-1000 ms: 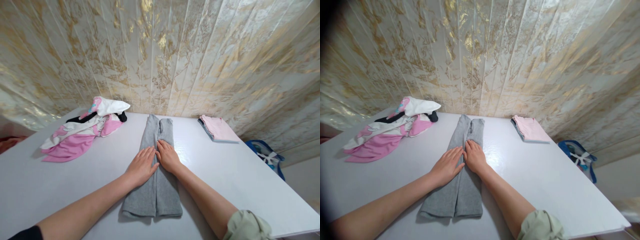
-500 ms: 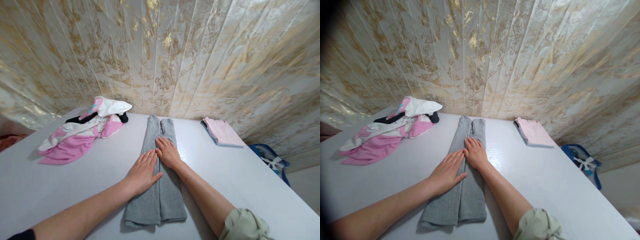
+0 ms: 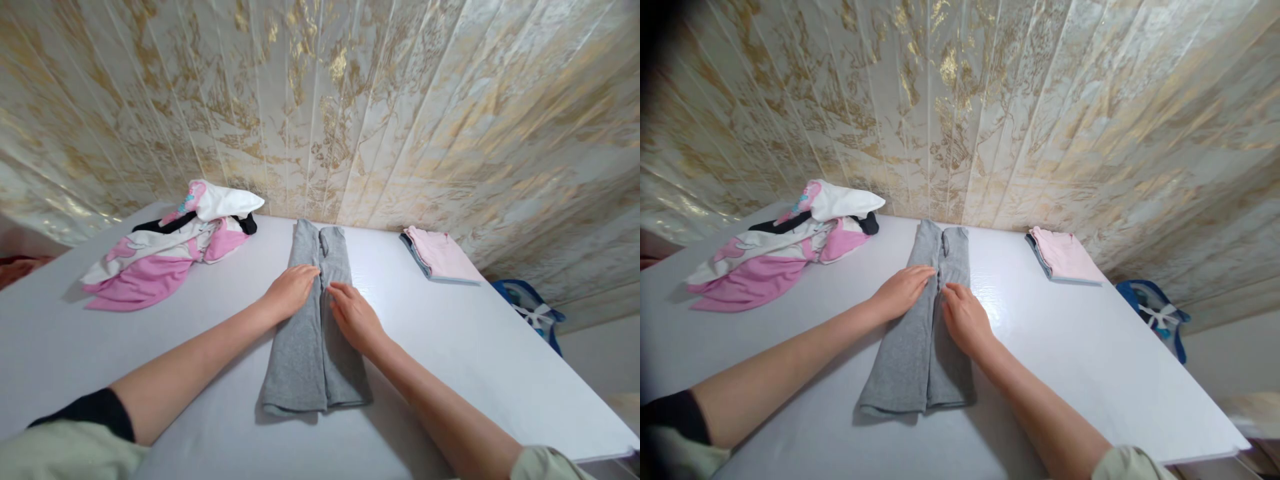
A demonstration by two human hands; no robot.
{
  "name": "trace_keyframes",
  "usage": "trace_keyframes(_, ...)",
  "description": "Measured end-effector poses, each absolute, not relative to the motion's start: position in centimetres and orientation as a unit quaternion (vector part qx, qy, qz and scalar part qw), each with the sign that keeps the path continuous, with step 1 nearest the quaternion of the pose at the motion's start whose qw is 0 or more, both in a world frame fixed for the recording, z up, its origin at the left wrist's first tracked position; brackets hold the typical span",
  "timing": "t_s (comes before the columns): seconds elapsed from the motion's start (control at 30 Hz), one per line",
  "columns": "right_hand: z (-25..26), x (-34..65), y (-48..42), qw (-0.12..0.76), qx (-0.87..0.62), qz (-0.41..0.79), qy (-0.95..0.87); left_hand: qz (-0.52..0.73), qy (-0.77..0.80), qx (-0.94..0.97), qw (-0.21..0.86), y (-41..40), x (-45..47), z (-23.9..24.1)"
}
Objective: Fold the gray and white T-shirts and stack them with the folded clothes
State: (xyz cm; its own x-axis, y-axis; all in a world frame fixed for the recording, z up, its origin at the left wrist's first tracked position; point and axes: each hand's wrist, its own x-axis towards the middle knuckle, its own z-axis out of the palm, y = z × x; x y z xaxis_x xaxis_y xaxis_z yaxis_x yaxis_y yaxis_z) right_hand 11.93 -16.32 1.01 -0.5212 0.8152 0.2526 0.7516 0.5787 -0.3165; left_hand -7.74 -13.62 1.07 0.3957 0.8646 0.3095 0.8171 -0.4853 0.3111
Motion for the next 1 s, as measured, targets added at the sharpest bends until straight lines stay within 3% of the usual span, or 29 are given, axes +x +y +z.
trace_keyframes(0.27,-0.6,14.7,-26.4,0.092,-0.417,0.080,-0.900,0.126,0.505,0.853,0.044,-11.1,-5.2,-1.0)
trace_keyframes(0.57,1.4,17.6,-30.0,0.081,-0.367,0.127,-0.918,0.179,0.482,0.856,0.052,-12.0,-5.6,-0.1)
trace_keyframes(0.73,2.2,18.4,-29.0,0.148,-0.391,0.127,-0.899,0.238,0.445,0.856,0.116,-17.2,-6.7,1.7)
trace_keyframes(1.0,2.0,18.6,-29.1,0.125,-0.361,0.149,-0.912,0.164,0.434,0.862,0.205,-29.4,-9.0,3.3)
